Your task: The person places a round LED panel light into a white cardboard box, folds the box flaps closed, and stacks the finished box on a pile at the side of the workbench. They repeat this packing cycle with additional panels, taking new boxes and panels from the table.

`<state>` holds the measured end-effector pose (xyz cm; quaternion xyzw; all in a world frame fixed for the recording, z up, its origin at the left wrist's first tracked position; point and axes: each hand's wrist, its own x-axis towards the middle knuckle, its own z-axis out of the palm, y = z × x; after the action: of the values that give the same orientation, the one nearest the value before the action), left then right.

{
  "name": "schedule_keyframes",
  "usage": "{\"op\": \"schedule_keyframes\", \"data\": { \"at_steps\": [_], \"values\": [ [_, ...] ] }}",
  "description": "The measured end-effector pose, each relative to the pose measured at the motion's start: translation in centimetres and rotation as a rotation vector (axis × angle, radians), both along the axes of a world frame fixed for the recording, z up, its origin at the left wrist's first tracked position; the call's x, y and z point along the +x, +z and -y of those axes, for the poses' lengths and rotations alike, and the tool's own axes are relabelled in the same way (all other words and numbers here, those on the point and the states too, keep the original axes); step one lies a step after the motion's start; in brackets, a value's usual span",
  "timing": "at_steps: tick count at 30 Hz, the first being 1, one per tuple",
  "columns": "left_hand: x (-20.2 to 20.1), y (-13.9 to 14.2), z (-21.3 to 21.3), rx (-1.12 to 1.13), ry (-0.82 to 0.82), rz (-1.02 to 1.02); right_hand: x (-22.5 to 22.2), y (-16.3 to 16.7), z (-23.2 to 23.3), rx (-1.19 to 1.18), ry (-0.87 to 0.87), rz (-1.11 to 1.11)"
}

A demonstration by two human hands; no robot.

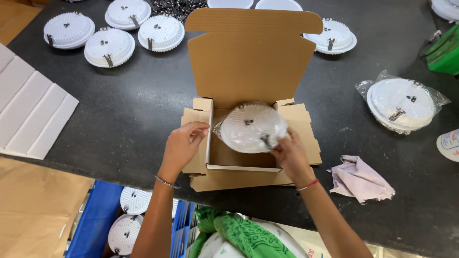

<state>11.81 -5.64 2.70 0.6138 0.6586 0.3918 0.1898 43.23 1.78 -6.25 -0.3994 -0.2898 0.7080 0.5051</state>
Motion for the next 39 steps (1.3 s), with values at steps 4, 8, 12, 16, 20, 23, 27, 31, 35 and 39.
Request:
{"op": "schedule_keyframes", "data": {
  "at_steps": [4,8,12,16,20,23,27,31,35,39],
  "values": [
    [-1.7,-1.4,-0.7,0.067,0.069,0.129,-0.1,0.8,1.6,0.154,0.222,0.426],
    [-3.8,-3.0,-4.4,0.257,0.105,0.208,3.3,2.7,0.0,0.318,0.247,1.158],
    [-5.6,-2.5,-12.2,0.397,0.167,0.158,3.7,5.1,-6.8,0.754,-0.134,1.273],
    [-6.2,-1.2,-18.2,0.316,0.095,0.167,2.5,7.4,-13.9,0.917,-0.329,1.134],
    [-4.9,-0.5,-19.5,0.195,0.152,0.081,1.0,8.9,-15.7,0.707,-0.302,1.229],
    [-2.5,-0.2,-18.8,0.37,0.238,-0.124,-0.3,9.8,-14.2,0.632,-0.274,1.126],
    [0.5,0.2,-16.7,0.548,0.228,-0.195,-1.5,10.3,-10.6,0.764,-0.219,1.234],
    [0.0,-1.0,-11.7,0.143,-0.069,0.169,0.5,10.0,-7.0,0.647,0.071,0.941],
    [-3.5,-3.7,-6.6,0.087,-0.445,0.412,4.0,8.0,-3.9,0.432,0.305,0.715],
    [-5.3,-5.5,-4.2,-0.155,-0.59,0.25,5.6,5.9,-1.7,0.557,0.527,0.803]
  ]
}}
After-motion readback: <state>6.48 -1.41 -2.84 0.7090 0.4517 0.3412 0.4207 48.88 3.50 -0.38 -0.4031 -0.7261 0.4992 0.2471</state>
